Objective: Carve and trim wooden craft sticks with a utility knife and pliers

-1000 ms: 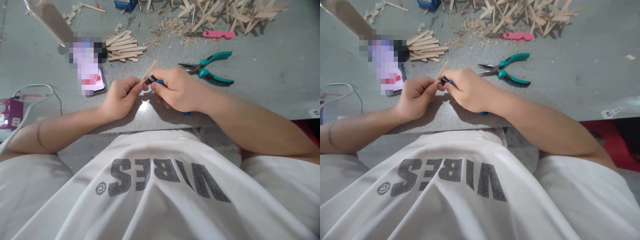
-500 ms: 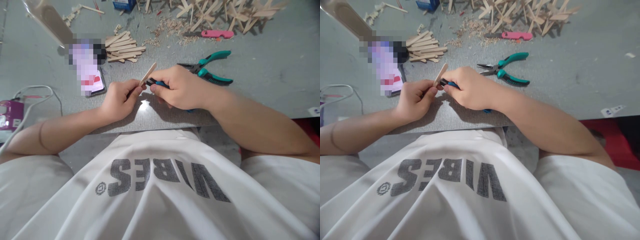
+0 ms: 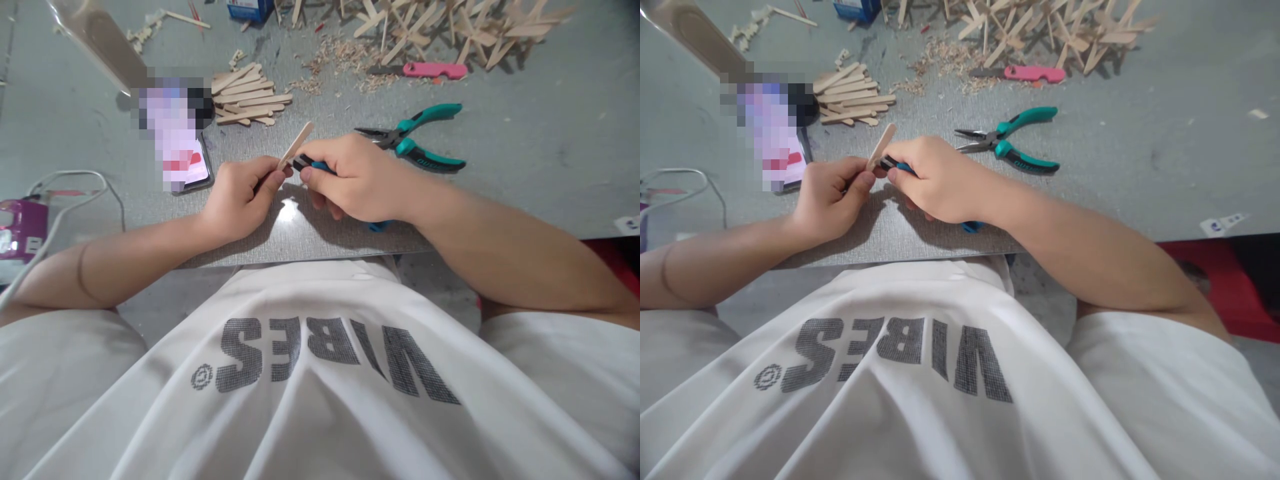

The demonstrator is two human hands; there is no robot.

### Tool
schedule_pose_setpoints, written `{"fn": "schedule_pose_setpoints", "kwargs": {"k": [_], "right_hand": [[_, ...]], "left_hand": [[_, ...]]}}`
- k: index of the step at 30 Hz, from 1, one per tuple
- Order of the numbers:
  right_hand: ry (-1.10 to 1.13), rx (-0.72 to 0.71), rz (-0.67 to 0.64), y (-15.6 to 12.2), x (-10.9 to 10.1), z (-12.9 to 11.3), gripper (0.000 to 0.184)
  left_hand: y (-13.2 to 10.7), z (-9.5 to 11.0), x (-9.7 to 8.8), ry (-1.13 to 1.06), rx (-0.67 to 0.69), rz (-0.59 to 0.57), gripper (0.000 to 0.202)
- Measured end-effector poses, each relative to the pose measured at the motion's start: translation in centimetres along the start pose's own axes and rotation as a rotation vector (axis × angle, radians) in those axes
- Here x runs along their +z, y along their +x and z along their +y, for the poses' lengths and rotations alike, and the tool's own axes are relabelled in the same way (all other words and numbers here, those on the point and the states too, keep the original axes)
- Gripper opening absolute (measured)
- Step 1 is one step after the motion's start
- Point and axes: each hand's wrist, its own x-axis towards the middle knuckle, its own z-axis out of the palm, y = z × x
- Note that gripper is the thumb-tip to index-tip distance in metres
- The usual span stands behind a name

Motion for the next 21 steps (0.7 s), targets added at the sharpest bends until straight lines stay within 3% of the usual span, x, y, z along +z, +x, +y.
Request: {"fn": "schedule_pose_setpoints", "kwargs": {"k": [4,9,15,21], "right_hand": [[0.019,0.059,0.048,0.1,0.6,-0.4,0.022],[-0.01,0.03,0.085,0.2,1.3,0.1,0.018],[-0.295,-0.038,0.246,-0.4,0.8,0.0,0.032],[-0.628,-0.028,0.155,-0.9,0.7,-0.5,0.047]], "left_hand": [[-0.1,0.2,0.2,-0.116,-0.041,0.02,0.043],[0.0,0.1,0.7,-0.374,-0.101,-0.028,0.049],[0.2,-0.1,0.8,-0.48,-0.12,0.011,0.052],[0.0,0.3,0.5,-0.395,-0.108,0.062,0.045]]}}
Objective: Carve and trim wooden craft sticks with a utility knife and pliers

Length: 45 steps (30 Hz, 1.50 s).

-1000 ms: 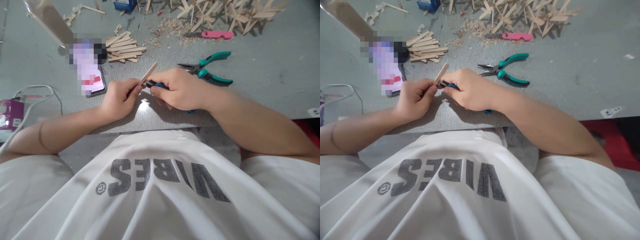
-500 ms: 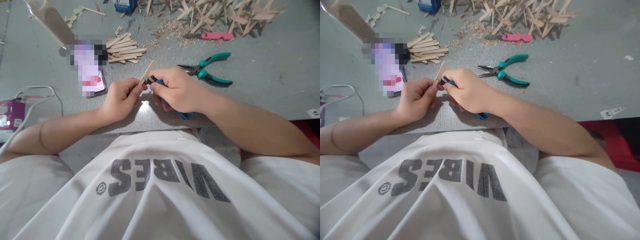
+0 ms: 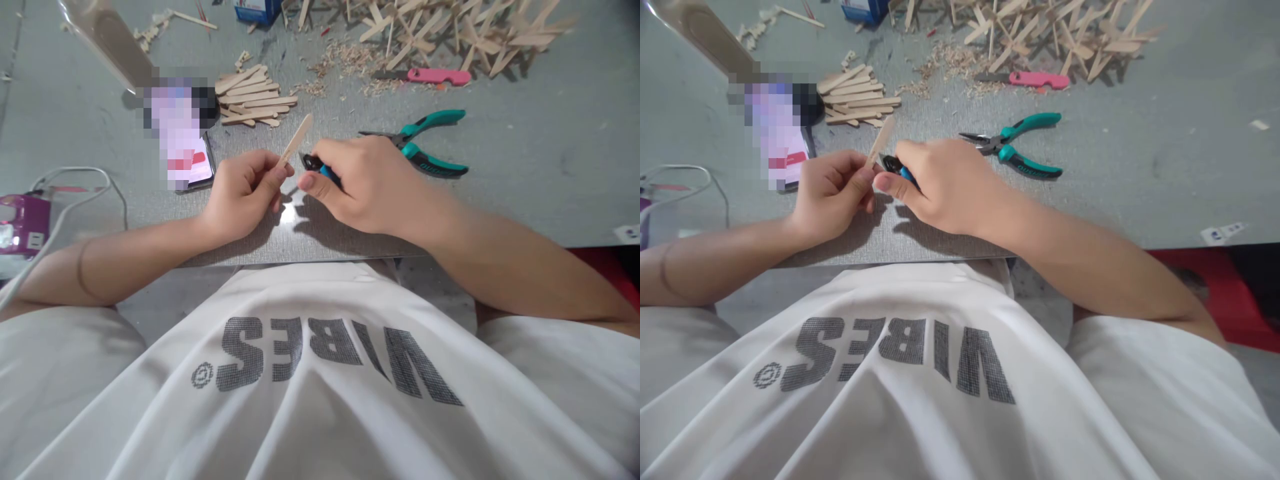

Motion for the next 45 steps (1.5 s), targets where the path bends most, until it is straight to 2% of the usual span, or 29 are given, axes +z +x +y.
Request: {"fn": "schedule_pose_setpoints", "kwargs": {"k": [5,13,23,29,31,37,41,45], "right_hand": [[-0.119,-0.075,-0.031,-0.1,1.2,-0.2,0.04],[-0.003,-0.078,-0.005,0.1,1.6,0.1,0.031],[0.001,-0.021,0.042,-0.1,2.4,0.0,0.033],[0.125,0.034,0.101,0.1,1.7,0.4,0.029],[0.246,0.042,0.051,0.3,1.3,0.5,0.03],[0.722,-0.035,-0.241,1.1,0.8,0.9,0.037],[0.997,-0.028,-0.367,1.1,1.4,1.1,0.041],[1.109,0.036,-0.46,1.0,1.6,1.0,0.045]], "left_hand": [[-0.4,0.5,0.1,0.102,0.05,0.022,0.042],[-0.9,1.6,0.3,0.258,0.013,0.002,0.043],[-0.6,2.0,0.3,0.26,-0.061,0.006,0.042],[-0.6,1.8,0.3,0.219,-0.085,-0.004,0.046],[-0.6,1.5,0.2,0.178,-0.088,-0.014,0.047],[-0.4,0.1,-0.3,0.191,0.022,-0.063,0.053],[-0.4,-0.2,-0.1,0.197,0.061,-0.085,0.042],[-0.5,0.9,-0.1,0.21,0.023,-0.133,0.026]]}}
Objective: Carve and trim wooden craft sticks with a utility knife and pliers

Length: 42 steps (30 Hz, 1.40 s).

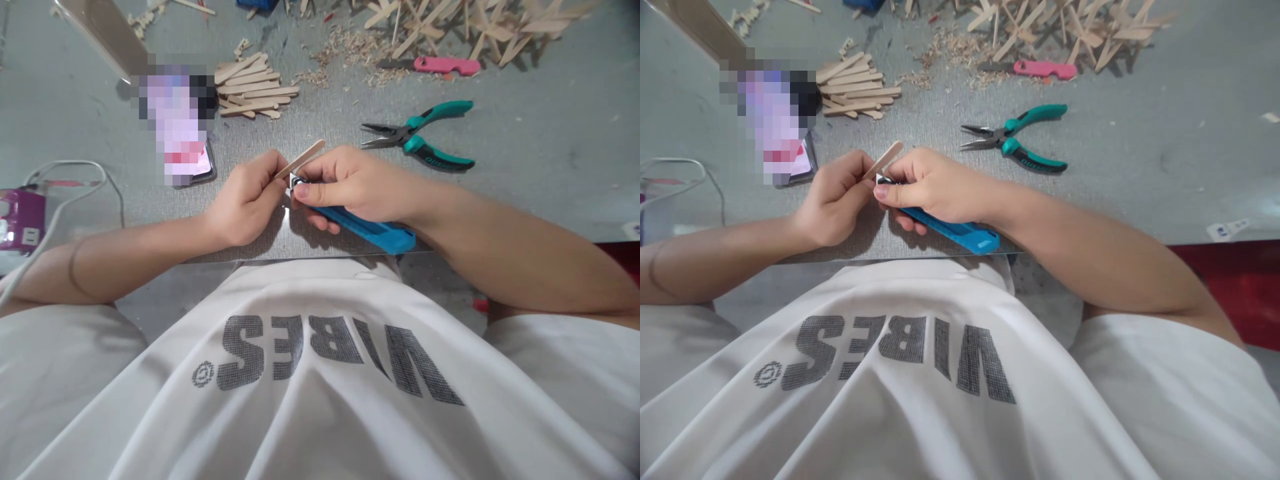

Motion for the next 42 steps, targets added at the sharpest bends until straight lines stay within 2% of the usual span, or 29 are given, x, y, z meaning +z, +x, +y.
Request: {"fn": "schedule_pose_setpoints", "kwargs": {"k": [8,13,15,19,28,35,42], "right_hand": [[0.031,-0.019,-0.045,0.2,0.0,0.1,0.042],[0.025,-0.062,-0.114,0.4,-0.5,0.5,0.041],[0.026,-0.068,-0.113,0.4,-0.6,0.5,0.043],[0.032,-0.071,-0.073,0.4,-0.3,0.4,0.047],[0.052,0.012,0.135,0.8,1.7,0.7,0.041],[0.109,0.029,0.228,1.1,2.8,0.5,0.046],[0.149,-0.004,0.29,1.3,3.1,1.4,0.046]], "left_hand": [[0.1,1.3,-0.5,0.092,-0.05,-0.079,0.027],[0.2,1.8,-0.9,0.025,-0.037,-0.175,0.018],[0.3,1.9,-1.0,0.022,-0.027,-0.194,0.023],[0.5,1.6,-1.1,0.102,-0.024,-0.159,0.039],[0.1,1.0,-1.0,0.324,-0.044,-0.119,0.018],[0.0,1.1,-0.7,0.489,-0.063,-0.097,0.025],[0.2,1.4,-0.6,0.466,-0.097,-0.081,0.025]]}}
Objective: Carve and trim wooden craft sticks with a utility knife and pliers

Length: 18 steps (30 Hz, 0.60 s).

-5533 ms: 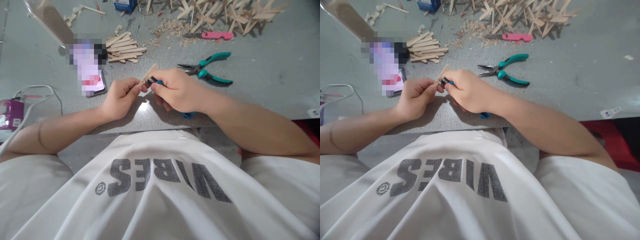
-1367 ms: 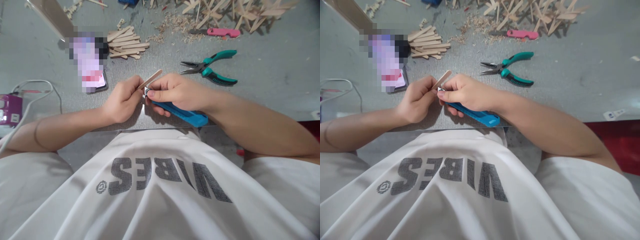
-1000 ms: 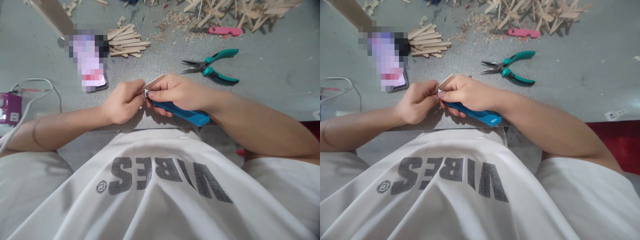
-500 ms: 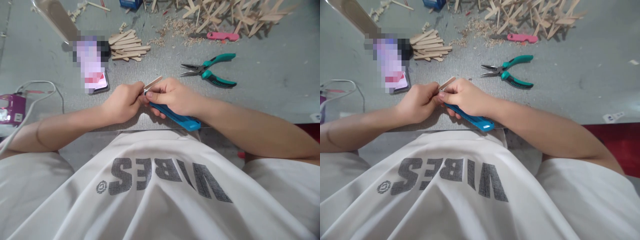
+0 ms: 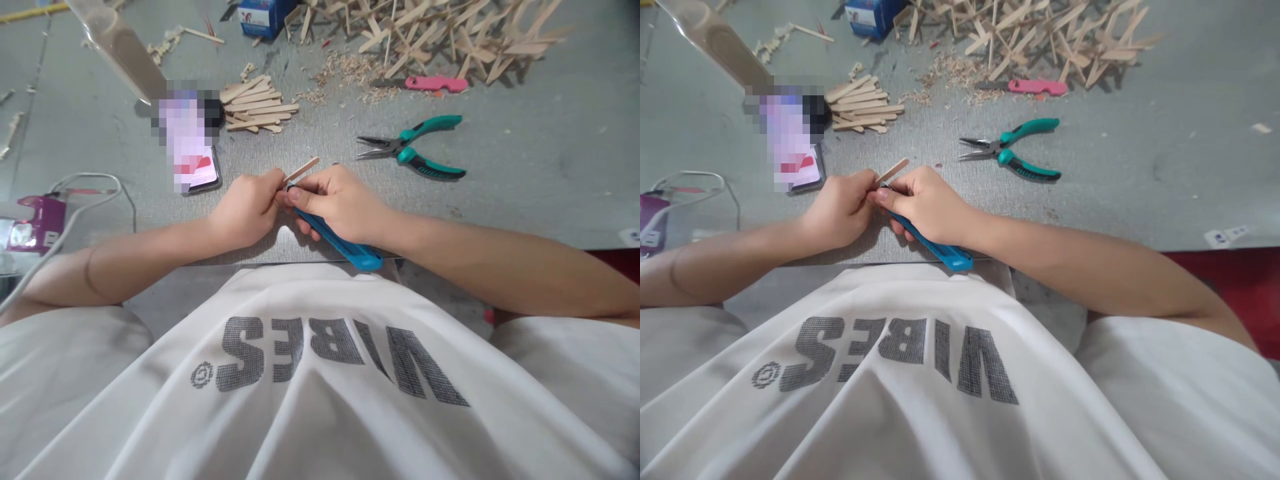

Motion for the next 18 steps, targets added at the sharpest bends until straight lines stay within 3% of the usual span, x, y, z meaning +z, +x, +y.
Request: {"fn": "schedule_pose_setpoints", "kwargs": {"k": [6,12,18], "right_hand": [[0.0,-0.064,0.032,0.0,-0.4,0.4,0.044],[0.004,0.008,-0.126,0.2,-1.6,-0.6,0.042],[0.044,0.054,-0.204,0.2,-1.9,-1.1,0.043]], "left_hand": [[0.3,0.2,-0.2,-0.142,-0.023,0.011,0.028],[0.3,0.2,-0.5,-0.29,0.012,-0.048,0.03],[0.1,0.1,-0.4,-0.327,0.054,-0.062,0.034]]}}
